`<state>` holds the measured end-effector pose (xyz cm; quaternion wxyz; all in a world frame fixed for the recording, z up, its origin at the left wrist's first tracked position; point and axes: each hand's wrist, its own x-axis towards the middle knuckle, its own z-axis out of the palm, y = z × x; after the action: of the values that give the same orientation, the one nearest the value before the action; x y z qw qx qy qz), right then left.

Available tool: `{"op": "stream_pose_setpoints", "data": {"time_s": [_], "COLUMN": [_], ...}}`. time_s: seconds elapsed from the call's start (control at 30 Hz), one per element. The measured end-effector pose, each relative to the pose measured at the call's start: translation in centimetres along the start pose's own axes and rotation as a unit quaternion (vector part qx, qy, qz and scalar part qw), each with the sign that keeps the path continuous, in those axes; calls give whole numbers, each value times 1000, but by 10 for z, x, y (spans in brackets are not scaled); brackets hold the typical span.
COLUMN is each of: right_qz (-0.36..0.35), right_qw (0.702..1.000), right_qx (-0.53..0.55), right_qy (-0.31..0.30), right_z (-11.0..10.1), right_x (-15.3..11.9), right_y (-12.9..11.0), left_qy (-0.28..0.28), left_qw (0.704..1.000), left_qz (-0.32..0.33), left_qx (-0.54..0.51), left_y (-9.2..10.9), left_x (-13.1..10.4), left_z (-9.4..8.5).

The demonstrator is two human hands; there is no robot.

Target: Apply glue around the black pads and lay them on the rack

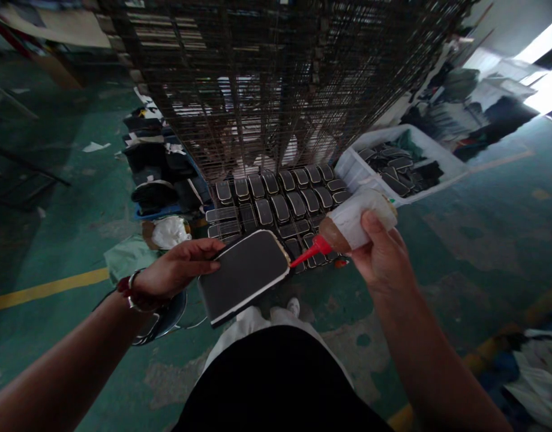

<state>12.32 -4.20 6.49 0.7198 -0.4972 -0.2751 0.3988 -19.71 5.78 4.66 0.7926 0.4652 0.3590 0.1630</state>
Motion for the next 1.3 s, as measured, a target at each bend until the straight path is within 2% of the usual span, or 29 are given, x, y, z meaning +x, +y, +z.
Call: {"op": "stream_pose_setpoints", "data": {"time_s": [0.17,0.4,0.57,0.8,0.93,1.13,1.3], "right_qz": [46,34,28,39,30,20,-16], "right_qw": [998,999,1000,999,999,998,991], "right_qx": [12,14,-2,-12,-11,25,81], "right_qy": [31,8,-6,-23,-14,46,106], "right_z": [5,16,20,13,9,8,11], "right_x": [-4,17,26,17,11,10,20], "right_y": [7,8,11,10,9,11,13], "left_qy": [13,-70,-91,-44,-33,3,9], "left_qw": [1000,996,993,998,999,999,996], "left_qz": [10,-7,-13,-5,4,13,24], "left_qx": [-25,60,71,41,-7,-52,-84], "left_y": [-3,-1,1,0,1,-7,-13], "left_x": [4,5,6,5,7,13,19], "left_z": [-4,-2,-2,-8,-9,-8,1]}}
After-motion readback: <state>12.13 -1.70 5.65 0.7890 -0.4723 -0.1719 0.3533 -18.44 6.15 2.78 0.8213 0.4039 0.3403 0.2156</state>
